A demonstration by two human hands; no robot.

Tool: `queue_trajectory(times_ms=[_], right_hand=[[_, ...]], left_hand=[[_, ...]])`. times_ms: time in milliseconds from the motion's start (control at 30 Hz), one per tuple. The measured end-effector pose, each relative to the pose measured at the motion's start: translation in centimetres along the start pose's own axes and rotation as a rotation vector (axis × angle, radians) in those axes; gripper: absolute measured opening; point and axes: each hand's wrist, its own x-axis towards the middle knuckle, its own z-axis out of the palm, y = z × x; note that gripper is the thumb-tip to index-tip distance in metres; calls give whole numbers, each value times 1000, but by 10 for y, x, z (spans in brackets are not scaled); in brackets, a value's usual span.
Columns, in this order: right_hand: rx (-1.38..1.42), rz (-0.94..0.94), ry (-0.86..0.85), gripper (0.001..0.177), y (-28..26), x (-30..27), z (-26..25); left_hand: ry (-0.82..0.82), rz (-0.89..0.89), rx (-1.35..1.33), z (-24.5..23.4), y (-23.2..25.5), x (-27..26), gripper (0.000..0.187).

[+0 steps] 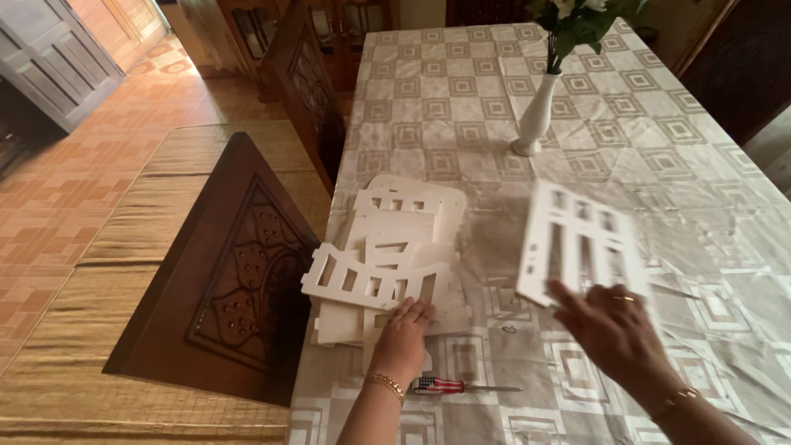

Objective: The person uses a screwdriver to fasten screws into white plastic furniture panels on a dining table. They then remove the screwdriver, separate the panels, and begin reassembling them by hand, aligning and interlocking the pieces.

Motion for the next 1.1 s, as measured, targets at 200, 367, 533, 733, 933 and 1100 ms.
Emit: queue_trajectory(times_ms=[200, 367, 533, 733, 933, 1100], right_hand=[[-275, -29, 175, 56, 37, -57, 4], [-247, 44, 34, 65, 57, -92, 32], [-294, -82, 213, 69, 51, -106, 45], [-326, 156, -21, 74, 71, -79, 7], [-207, 206, 141, 60, 77, -68, -20], [-53, 409, 181, 42, 76, -76, -40]], left_hand=[[85, 74, 43, 2, -1, 2, 40], [83, 33, 146, -8, 14, 9, 37], [197, 230, 418, -35, 28, 21, 34], [510, 304, 361, -93, 53, 56, 46], [857, 343, -14, -134, 97, 67, 46], [742, 246, -456, -120, 143, 52, 40]])
